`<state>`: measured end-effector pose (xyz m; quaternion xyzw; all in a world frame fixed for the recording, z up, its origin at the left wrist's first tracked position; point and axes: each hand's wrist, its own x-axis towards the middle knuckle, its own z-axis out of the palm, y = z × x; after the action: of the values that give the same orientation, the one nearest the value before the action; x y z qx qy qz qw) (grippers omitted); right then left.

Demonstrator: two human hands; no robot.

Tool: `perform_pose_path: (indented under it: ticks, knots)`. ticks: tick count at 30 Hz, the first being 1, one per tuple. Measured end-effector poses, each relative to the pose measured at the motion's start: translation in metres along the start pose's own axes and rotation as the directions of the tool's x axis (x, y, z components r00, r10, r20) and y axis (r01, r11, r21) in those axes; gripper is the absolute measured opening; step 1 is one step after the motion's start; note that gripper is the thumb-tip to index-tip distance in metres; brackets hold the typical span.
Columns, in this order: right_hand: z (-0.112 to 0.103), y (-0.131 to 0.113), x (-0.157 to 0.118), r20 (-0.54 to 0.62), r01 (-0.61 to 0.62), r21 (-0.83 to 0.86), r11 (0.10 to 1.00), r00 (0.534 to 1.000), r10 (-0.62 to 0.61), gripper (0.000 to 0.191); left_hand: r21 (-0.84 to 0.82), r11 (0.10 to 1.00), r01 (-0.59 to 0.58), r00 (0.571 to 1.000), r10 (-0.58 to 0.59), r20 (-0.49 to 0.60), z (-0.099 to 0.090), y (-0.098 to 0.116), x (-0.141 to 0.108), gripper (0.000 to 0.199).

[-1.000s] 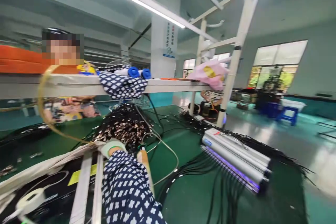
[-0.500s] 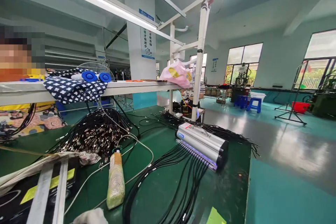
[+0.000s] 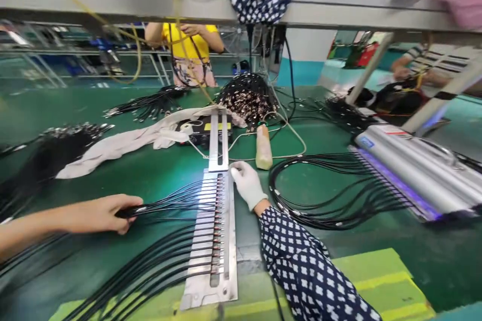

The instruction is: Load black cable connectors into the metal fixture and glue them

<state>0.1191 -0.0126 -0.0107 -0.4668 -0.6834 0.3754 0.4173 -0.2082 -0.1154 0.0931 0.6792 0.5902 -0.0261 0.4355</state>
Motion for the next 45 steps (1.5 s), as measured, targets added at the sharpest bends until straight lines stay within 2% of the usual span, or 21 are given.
perform_pose_path:
  ticks: [3, 5, 12, 17, 20, 26, 33, 38, 41, 45]
  knots:
    - [-0.002, -0.008, -0.005, 0.079, 0.103, -0.121, 0.987, 0.992, -0.094, 0.016, -0.114, 0.989, 0.093, 0.964, -0.061, 0.260, -0.013, -0.002, 0.008, 0.046]
    - [-0.002, -0.014, -0.008, 0.125, 0.149, -0.196, 0.969, 0.984, -0.125, 0.017, -0.155, 0.980, 0.121, 0.948, -0.067, 0.312, -0.018, 0.002, 0.012, 0.048]
    - [-0.001, -0.014, -0.006, 0.157, 0.159, -0.299, 0.941, 0.981, -0.116, 0.018, -0.237, 0.970, 0.047, 0.974, 0.009, 0.227, -0.036, 0.021, 0.005, 0.041]
    - [-0.002, -0.011, -0.005, 0.166, 0.167, -0.310, 0.936, 0.979, -0.120, 0.019, -0.031, 0.999, 0.038, 0.990, -0.033, 0.138, -0.024, 0.008, 0.009, 0.054]
    - [-0.003, -0.010, -0.005, 0.171, 0.165, -0.311, 0.936, 0.978, -0.116, 0.020, 0.039, 0.999, 0.030, 0.997, -0.033, 0.069, -0.025, -0.004, 0.010, 0.052]
    - [-0.003, -0.012, -0.005, 0.173, 0.165, -0.303, 0.939, 0.978, -0.116, 0.018, 0.027, 0.999, 0.018, 0.991, -0.022, 0.131, -0.039, -0.016, 0.018, 0.055]
    - [-0.002, -0.014, -0.004, 0.166, 0.174, -0.301, 0.937, 0.978, -0.129, 0.015, 0.049, 0.998, 0.034, 0.997, -0.037, 0.067, -0.044, -0.023, 0.026, 0.062]
    - [-0.002, -0.011, -0.004, 0.171, 0.180, -0.281, 0.942, 0.976, -0.136, 0.019, 0.104, 0.994, 0.024, 1.000, -0.025, 0.009, -0.040, -0.021, 0.029, 0.057]
    - [-0.003, -0.011, -0.005, 0.176, 0.197, -0.266, 0.944, 0.972, -0.153, 0.021, 0.103, 0.995, 0.018, 0.999, -0.021, 0.029, -0.048, -0.016, 0.024, 0.058]
    - [-0.002, -0.011, -0.006, 0.144, 0.210, -0.258, 0.943, 0.974, -0.177, 0.036, 0.103, 0.994, 0.020, 0.999, -0.024, 0.040, -0.059, -0.009, 0.017, 0.060]
